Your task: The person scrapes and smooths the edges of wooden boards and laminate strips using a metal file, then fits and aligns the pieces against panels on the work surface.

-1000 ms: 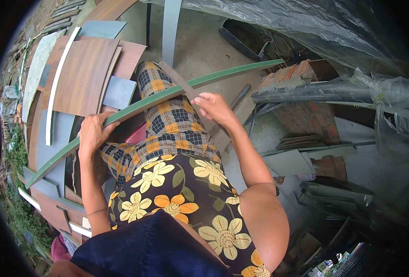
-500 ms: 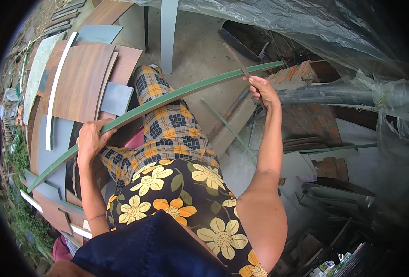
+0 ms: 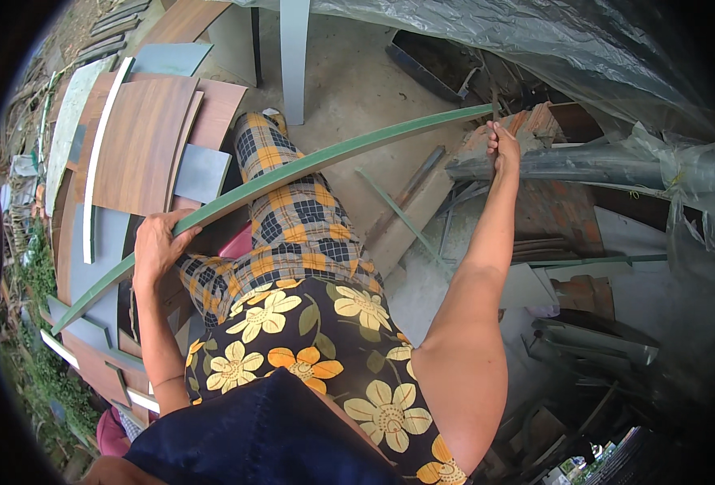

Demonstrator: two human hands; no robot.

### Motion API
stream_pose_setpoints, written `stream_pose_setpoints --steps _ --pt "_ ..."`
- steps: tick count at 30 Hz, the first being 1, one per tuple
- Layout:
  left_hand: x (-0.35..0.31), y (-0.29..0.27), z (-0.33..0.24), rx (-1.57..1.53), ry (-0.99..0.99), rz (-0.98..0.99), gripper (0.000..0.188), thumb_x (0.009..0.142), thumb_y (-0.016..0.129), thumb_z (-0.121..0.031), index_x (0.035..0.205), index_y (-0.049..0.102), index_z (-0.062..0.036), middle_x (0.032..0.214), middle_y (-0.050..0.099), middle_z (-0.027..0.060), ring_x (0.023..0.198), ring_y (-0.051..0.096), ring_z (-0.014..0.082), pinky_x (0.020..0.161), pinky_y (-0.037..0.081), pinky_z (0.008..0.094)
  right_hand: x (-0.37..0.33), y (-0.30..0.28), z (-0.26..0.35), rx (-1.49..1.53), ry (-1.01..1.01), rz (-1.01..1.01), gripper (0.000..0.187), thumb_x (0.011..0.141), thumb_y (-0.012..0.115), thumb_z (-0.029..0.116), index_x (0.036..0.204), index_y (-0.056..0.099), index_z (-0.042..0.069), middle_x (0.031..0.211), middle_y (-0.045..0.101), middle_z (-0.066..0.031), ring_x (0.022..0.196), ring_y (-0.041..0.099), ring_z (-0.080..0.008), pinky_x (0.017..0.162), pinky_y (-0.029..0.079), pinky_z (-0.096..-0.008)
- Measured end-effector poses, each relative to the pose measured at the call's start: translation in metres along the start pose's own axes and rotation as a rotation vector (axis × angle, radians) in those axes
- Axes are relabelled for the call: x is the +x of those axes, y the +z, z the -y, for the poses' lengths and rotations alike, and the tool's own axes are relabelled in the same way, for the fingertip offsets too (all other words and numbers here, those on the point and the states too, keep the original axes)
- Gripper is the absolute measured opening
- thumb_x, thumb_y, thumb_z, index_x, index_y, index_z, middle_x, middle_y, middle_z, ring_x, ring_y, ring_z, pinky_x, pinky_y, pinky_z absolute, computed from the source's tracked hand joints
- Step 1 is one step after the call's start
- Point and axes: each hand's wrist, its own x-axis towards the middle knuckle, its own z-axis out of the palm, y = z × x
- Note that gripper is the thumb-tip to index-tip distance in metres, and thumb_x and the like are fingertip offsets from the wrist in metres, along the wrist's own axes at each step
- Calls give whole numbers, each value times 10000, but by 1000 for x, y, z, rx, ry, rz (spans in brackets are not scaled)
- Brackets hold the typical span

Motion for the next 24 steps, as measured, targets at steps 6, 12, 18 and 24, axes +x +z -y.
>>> stream_pose_setpoints --steps 6,12,18,24 --pt "-1 4 6 -36 -36 -19 215 772 743 -220 955 751 -108 727 664 167 704 656 340 715 513 413 3 15 -2 21 -161 25 191 983 562 198 1032 675 52 622 538 35 455 438 -62 425 363 -230" --pt "0 3 3 -16 -10 -16 216 772 739 -216 963 752 -115 744 671 165 715 658 339 723 516 412 37 -17 -20 -29 -261 -519 203 972 580 224 957 671 44 609 536 16 452 453 -74 404 351 -248" --pt "1 2 1 -37 -44 -4 209 772 735 -211 957 754 -118 743 668 165 701 656 337 720 516 405 24 15 -29 -181 -291 -276 208 972 576 238 950 676 57 591 518 20 425 435 -69 393 324 -234" --pt "-3 2 -1 -8 -29 -16 216 767 740 -214 962 755 -122 752 674 167 706 655 342 719 517 408 -62 63 -37 -381 -287 -63 216 961 585 239 965 690 51 575 526 32 452 461 -55 413 336 -239"
